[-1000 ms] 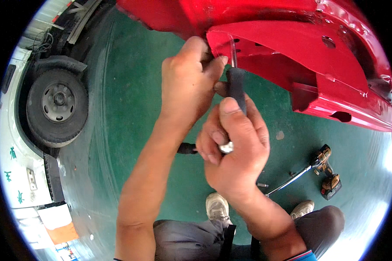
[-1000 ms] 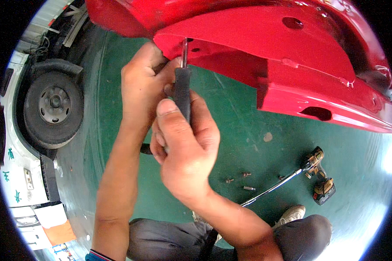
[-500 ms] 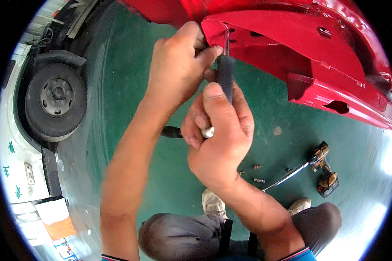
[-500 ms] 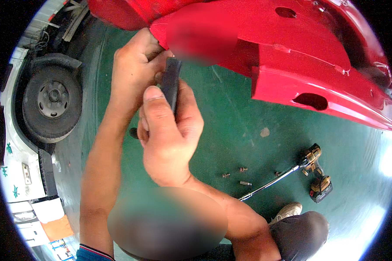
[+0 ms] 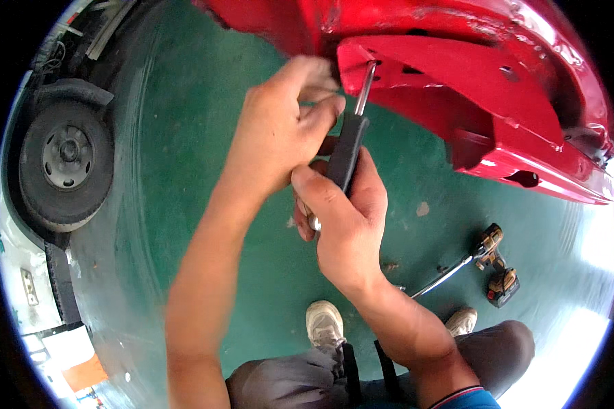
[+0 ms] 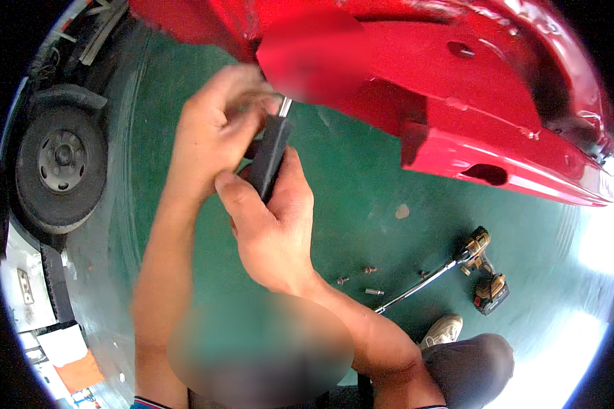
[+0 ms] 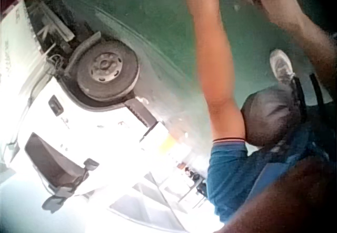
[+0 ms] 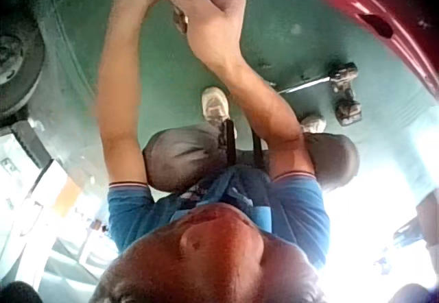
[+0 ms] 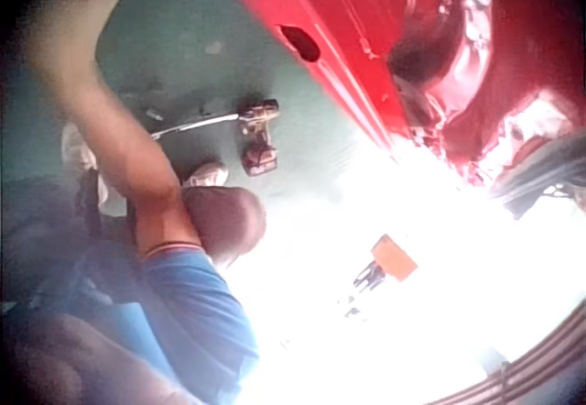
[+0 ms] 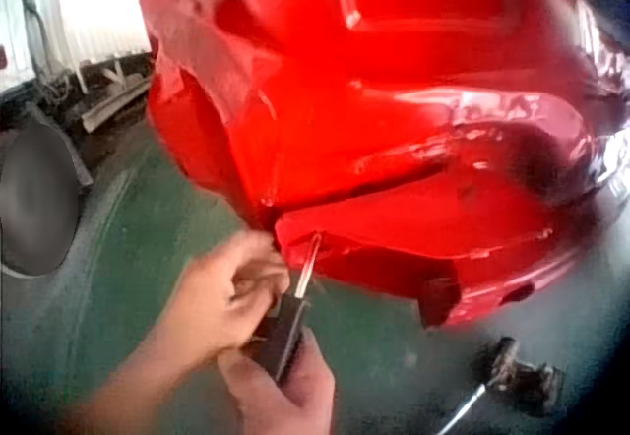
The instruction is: The person uses a cordless impact wrench and a manual screwdriver to remove and install fasteners on a red car bumper. They repeatedly attach and detach the bumper, working on multiple fastener locations along the lower edge.
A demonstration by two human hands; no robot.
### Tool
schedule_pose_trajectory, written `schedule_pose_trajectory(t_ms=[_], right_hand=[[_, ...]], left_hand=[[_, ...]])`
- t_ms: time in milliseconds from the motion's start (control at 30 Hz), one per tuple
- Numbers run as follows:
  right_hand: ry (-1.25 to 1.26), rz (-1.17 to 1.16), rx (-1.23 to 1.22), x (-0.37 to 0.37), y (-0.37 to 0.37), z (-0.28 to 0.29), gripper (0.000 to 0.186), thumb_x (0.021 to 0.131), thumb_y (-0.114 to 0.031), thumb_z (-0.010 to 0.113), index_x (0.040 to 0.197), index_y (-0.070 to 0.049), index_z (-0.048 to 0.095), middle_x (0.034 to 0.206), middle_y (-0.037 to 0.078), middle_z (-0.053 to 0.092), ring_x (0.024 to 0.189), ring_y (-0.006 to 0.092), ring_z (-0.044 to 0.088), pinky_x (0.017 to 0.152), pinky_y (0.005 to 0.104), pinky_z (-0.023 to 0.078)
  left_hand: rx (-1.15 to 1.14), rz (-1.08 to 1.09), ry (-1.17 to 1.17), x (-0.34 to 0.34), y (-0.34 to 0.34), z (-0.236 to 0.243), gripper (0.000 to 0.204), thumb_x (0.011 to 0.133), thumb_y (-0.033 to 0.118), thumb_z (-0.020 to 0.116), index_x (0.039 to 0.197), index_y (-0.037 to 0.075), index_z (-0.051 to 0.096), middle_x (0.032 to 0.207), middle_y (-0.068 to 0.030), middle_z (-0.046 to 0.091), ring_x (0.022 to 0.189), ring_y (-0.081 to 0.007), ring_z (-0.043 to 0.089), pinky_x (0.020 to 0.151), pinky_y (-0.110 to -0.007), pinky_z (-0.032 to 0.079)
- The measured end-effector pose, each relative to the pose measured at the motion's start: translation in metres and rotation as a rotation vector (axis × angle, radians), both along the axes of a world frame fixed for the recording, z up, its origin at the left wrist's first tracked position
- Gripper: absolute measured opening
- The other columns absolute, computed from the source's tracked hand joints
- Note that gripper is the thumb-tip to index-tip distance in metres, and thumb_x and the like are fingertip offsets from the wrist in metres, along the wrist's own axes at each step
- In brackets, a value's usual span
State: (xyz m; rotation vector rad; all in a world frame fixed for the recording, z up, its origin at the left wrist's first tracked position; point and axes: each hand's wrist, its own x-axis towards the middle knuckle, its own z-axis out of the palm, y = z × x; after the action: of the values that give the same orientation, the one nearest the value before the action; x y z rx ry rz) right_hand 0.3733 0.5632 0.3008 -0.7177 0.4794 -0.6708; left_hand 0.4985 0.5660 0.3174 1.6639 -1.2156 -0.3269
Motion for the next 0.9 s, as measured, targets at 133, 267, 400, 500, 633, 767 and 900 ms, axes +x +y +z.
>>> schedule_pose_trajectory(t_ms=[133, 267, 400, 500, 633, 767, 900], right_hand=[[0.137, 0.069, -0.228, -0.022, -0.017, -0.016, 0.027, 0.086, -0.006, 0.065, 0.107, 0.000, 0.049, 0.069, 0.000, 0.050, 0.049, 0.0073, 0.045, 0.042, 0.0228, 0.035], [0.331, 0.215, -0.437, -0.061, -0.032, -0.029, 0.034, 0.083, -0.014, 0.069, 0.109, 0.000, 0.053, 0.071, 0.002, 0.052, 0.062, 0.0087, 0.048, 0.054, 0.0276, 0.041], [0.313, 0.630, -0.437, -0.113, -0.071, -0.073, 0.039, 0.078, -0.014, 0.074, 0.113, -0.003, 0.061, 0.072, -0.003, 0.052, 0.063, 0.0086, 0.046, 0.056, 0.0261, 0.039], [0.274, 0.730, -0.205, -0.147, -0.094, -0.135, 0.038, 0.078, -0.012, 0.072, 0.113, -0.001, 0.064, 0.074, -0.001, 0.056, 0.057, 0.0085, 0.050, 0.051, 0.0243, 0.040], [0.717, 0.502, -0.396, -0.164, -0.095, -0.222, 0.030, 0.080, -0.012, 0.070, 0.103, 0.004, 0.059, 0.071, 0.002, 0.057, 0.055, 0.0101, 0.051, 0.050, 0.0266, 0.041], [0.785, 0.415, -0.367, -0.151, -0.088, -0.226, 0.030, 0.081, -0.012, 0.069, 0.101, 0.005, 0.055, 0.070, 0.004, 0.057, 0.055, 0.0106, 0.052, 0.049, 0.0272, 0.041], [0.861, 0.367, -0.440, -0.142, -0.098, -0.241, 0.027, 0.081, -0.013, 0.068, 0.100, 0.004, 0.057, 0.070, 0.006, 0.058, 0.055, 0.0128, 0.056, 0.051, 0.0286, 0.045]], left_hand=[[0.177, 0.008, 0.096, -0.010, -0.011, -0.011, 0.019, 0.092, 0.002, 0.053, 0.111, -0.004, 0.055, 0.099, -0.0147, 0.069, 0.092, -0.0223, 0.070, 0.081, -0.032, 0.055], [0.084, 0.055, 0.569, -0.027, -0.027, -0.013, 0.021, 0.097, 0.015, 0.055, 0.111, -0.001, 0.056, 0.095, -0.0160, 0.069, 0.085, -0.0227, 0.070, 0.075, -0.032, 0.057], [-0.051, 0.149, 0.724, -0.032, -0.032, -0.030, 0.027, 0.097, 0.024, 0.060, 0.110, 0.000, 0.057, 0.094, -0.0147, 0.068, 0.080, -0.0211, 0.070, 0.070, -0.031, 0.057], [-0.207, 0.191, 0.762, -0.039, -0.037, -0.039, 0.026, 0.094, 0.023, 0.065, 0.105, 0.001, 0.058, 0.091, -0.0140, 0.068, 0.077, -0.0207, 0.070, 0.068, -0.030, 0.057], [-0.400, 0.203, 0.765, -0.047, -0.044, -0.032, 0.027, 0.091, 0.022, 0.069, 0.101, 0.000, 0.059, 0.083, -0.0125, 0.068, 0.069, -0.0220, 0.070, 0.061, -0.028, 0.057], [-0.389, 0.252, 0.743, -0.045, -0.042, -0.039, 0.028, 0.090, 0.022, 0.070, 0.099, -0.003, 0.060, 0.084, -0.0145, 0.069, 0.069, -0.0220, 0.070, 0.063, -0.028, 0.057], [-0.505, 0.229, 0.708, -0.043, -0.045, -0.031, 0.030, 0.089, 0.021, 0.071, 0.098, -0.005, 0.059, 0.083, -0.0169, 0.069, 0.069, -0.0220, 0.071, 0.062, -0.028, 0.058]])
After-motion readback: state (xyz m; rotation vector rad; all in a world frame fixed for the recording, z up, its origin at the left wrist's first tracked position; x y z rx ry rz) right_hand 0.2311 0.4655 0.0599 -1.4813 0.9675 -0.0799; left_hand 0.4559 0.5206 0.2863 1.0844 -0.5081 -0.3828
